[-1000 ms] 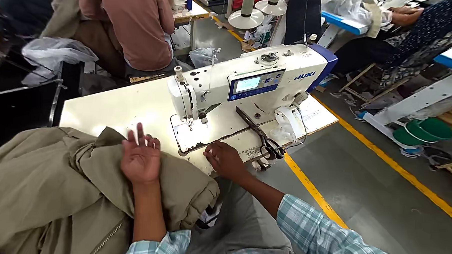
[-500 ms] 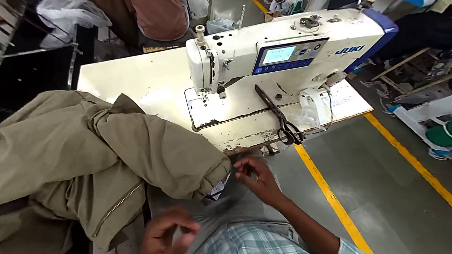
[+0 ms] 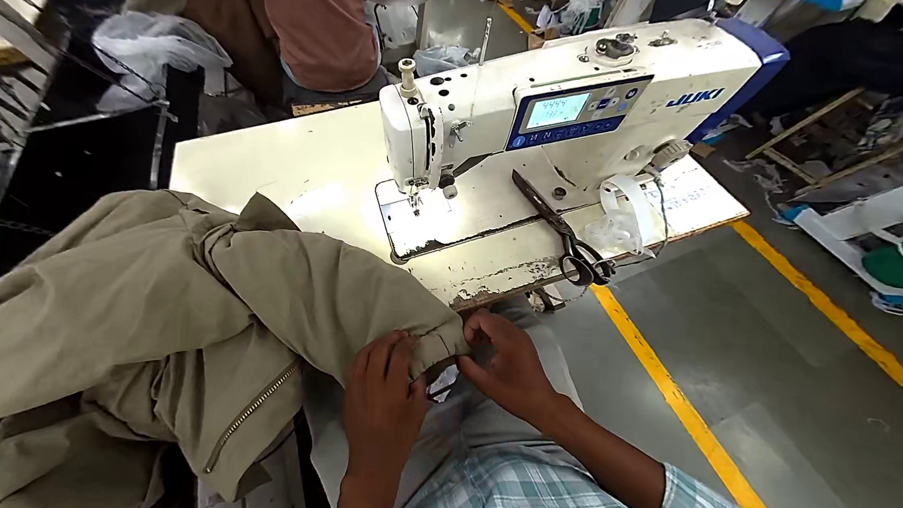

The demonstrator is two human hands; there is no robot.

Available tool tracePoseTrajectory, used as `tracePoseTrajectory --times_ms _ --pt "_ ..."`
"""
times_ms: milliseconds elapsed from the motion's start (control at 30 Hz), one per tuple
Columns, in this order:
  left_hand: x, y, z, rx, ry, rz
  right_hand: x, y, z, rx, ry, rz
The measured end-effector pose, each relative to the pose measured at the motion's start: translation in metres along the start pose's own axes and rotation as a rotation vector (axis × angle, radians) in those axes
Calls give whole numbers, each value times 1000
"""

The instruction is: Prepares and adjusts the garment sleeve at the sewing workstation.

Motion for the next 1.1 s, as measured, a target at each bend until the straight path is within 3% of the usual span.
tracePoseTrajectory --times_ms 167,433,533,633,667,767,833,1000,1100 --pt "-4 -37 9 35 9 190 -10 -1 -48 81 -214 103" --pt "-6 -94 -3 -73 53 382 -23 -6 -89 59 -569 50" --pt "16 -99 35 131 18 226 -25 -8 -90 18 -584 69" --pt "33 -72 55 620 -160 -229 -26 -9 -98 -42 -577 88" --pt "37 -63 49 755 -266 -265 -25 -8 -104 -70 -583 89" --pt "34 -60 19 981 -610 -32 -20 -2 -114 -99 -605 81" --pt "24 -66 10 997 -706 70 -15 3 -114 -95 -610 60" --pt "8 -68 11 1015 -774 179 -9 16 -115 -114 -609 -119" --pt "10 -69 5 1010 -756 212 -7 16 -113 -292 -578 -241"
Point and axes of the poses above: each hand's wrist, its own x-axis away from the middle knuckle, its own y-axis out of the palm, z = x × y, the point moved 5 cm from there along -x, towards the middle knuckle, and after that the axes turned 2 degrees about x, right-handed, at the moved point
